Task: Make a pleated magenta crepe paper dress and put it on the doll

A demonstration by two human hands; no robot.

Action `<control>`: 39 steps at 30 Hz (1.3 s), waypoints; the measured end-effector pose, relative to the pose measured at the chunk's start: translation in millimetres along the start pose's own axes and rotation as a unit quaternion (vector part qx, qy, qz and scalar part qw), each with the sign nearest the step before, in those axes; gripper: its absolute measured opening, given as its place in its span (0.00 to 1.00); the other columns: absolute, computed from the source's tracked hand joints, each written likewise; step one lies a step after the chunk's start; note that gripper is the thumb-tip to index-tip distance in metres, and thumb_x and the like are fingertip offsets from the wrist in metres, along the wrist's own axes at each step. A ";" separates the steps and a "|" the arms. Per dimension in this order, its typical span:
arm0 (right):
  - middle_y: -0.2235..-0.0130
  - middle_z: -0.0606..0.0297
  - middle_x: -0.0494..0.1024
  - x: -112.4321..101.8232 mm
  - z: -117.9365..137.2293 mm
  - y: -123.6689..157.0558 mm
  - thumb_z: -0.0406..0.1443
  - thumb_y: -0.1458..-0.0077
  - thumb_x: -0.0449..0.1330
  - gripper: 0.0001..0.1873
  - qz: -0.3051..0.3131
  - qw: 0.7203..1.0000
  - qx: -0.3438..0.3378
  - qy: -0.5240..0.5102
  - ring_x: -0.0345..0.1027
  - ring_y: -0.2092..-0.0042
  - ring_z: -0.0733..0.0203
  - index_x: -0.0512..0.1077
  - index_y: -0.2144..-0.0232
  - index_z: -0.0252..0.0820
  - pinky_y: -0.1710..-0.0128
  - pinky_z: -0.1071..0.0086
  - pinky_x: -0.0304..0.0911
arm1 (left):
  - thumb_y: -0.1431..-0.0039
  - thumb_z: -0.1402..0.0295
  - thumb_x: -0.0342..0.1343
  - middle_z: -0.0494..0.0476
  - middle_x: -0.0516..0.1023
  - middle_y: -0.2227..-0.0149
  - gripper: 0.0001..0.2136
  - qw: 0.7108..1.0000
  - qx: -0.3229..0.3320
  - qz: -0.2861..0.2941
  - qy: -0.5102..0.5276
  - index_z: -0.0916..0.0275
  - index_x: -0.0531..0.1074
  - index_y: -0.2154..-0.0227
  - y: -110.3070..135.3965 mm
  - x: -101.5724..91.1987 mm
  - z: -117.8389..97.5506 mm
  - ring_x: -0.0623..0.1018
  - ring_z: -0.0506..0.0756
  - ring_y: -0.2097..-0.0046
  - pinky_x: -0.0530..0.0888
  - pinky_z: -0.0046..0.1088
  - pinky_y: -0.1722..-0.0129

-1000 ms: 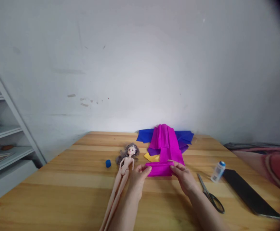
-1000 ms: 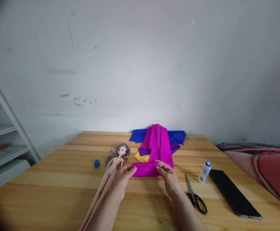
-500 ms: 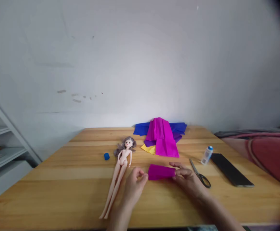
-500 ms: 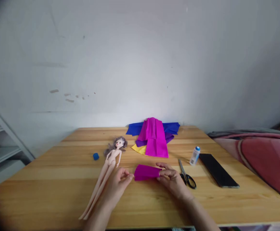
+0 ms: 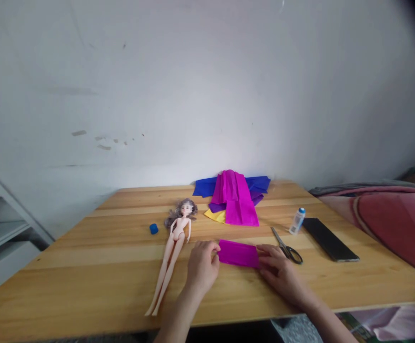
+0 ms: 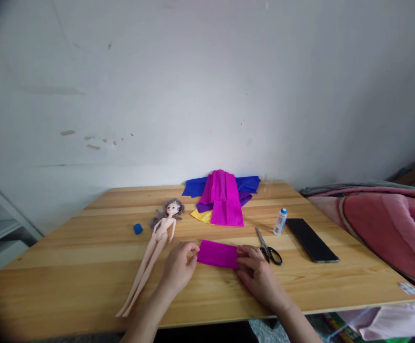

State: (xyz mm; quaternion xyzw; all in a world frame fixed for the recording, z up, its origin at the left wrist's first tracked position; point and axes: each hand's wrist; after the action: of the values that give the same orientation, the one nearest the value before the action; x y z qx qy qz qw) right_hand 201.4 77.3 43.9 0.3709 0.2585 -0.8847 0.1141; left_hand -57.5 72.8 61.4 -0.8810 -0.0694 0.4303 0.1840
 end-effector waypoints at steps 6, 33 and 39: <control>0.54 0.56 0.73 -4.6 5.7 9.6 0.31 0.50 0.54 0.11 -0.127 0.988 -0.017 0.081 0.63 0.50 0.48 0.75 0.67 0.45 0.52 0.54 0.62 | 0.52 0.82 0.50 0.55 0.74 0.66 0.13 0.994 0.095 0.030 -0.046 0.59 0.74 0.70 -1.8 -2.5 -9.8 0.69 0.57 0.58 0.66 0.35 0.58; 0.44 0.61 0.67 47.7 51.8 -13.6 0.34 0.42 0.51 0.17 -0.007 0.983 -0.060 0.174 0.53 0.42 0.47 0.73 0.55 0.53 0.46 0.50 0.54 | 0.44 0.78 0.47 0.57 0.73 0.56 0.15 0.979 0.144 0.057 -0.130 0.57 0.74 0.59 20.7 3.2 -5.9 0.65 0.60 0.53 0.65 0.41 0.52; 0.42 0.61 0.65 47.8 52.7 -15.9 0.35 0.42 0.50 0.16 -0.013 0.984 -0.050 0.169 0.52 0.42 0.47 0.74 0.56 0.53 0.47 0.50 0.55 | 0.51 0.84 0.46 0.57 0.74 0.61 0.20 0.991 0.075 0.010 -0.107 0.57 0.76 0.63 19.2 -6.2 -1.0 0.67 0.58 0.57 0.66 0.38 0.56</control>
State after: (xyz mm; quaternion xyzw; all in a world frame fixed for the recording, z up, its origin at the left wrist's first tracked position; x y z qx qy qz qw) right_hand 130.3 61.6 46.8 0.5055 0.3229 -0.7965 0.0762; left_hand -61.2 53.1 59.1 -0.8143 -0.0479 0.5280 0.2365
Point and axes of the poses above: each hand's wrist, its own y-axis away from the middle knuckle, its own x-axis out of the palm, z = x × y
